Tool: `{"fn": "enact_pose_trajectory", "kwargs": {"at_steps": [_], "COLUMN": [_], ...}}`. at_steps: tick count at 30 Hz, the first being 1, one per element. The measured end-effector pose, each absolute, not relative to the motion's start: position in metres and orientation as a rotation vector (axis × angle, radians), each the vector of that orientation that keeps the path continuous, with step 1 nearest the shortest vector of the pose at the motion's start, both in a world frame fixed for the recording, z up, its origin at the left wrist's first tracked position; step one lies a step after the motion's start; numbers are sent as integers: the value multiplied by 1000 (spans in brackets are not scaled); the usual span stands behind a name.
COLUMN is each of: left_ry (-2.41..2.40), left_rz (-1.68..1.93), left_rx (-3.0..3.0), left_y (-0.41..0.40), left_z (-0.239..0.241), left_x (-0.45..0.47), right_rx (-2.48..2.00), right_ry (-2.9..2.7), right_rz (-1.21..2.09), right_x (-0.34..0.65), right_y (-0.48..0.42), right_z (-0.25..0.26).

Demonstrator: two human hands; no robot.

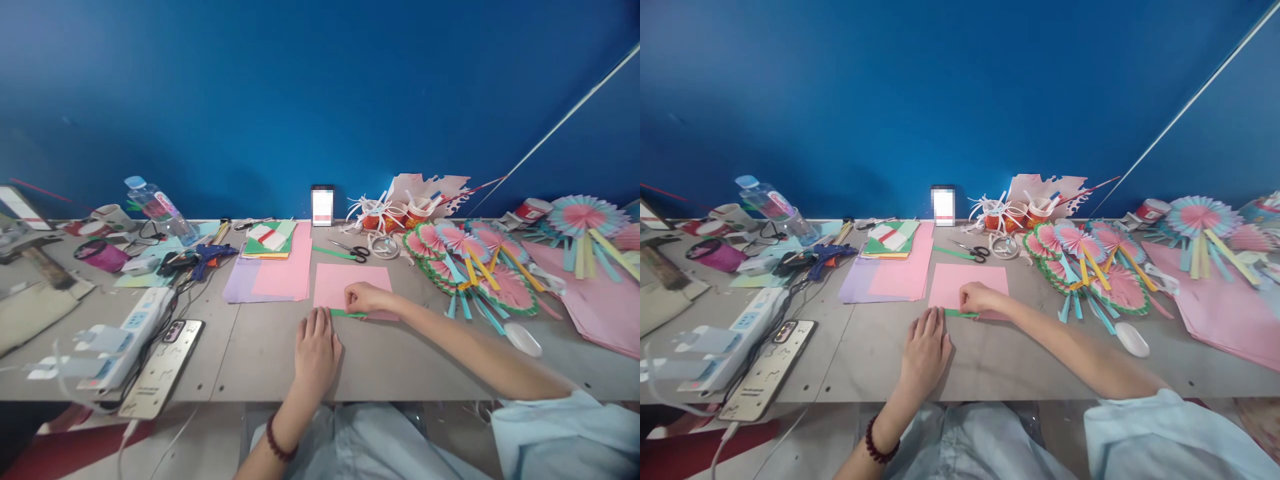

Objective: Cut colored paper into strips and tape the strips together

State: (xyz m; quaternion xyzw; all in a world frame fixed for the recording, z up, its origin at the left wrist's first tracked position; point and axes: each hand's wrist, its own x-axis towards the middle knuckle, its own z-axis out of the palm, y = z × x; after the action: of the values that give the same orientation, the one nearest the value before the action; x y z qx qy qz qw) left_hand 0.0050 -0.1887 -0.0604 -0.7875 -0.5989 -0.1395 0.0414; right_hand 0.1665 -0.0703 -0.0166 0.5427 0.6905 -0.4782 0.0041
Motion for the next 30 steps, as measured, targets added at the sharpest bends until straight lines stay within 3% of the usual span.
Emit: {"fn": "enact_pose_trajectory", "kwargs": {"at_steps": [30], "left_ry": [-1802], "left_rz": [-514], "left_rx": [-2410], "left_y": [-189], "left_z": [-66], "left_x": [4], "right_rx": [1695], "right_ry": [2193], "right_rz": [-1428], "right_x": [166], "right_y": [-72], "right_z": [-15]}}
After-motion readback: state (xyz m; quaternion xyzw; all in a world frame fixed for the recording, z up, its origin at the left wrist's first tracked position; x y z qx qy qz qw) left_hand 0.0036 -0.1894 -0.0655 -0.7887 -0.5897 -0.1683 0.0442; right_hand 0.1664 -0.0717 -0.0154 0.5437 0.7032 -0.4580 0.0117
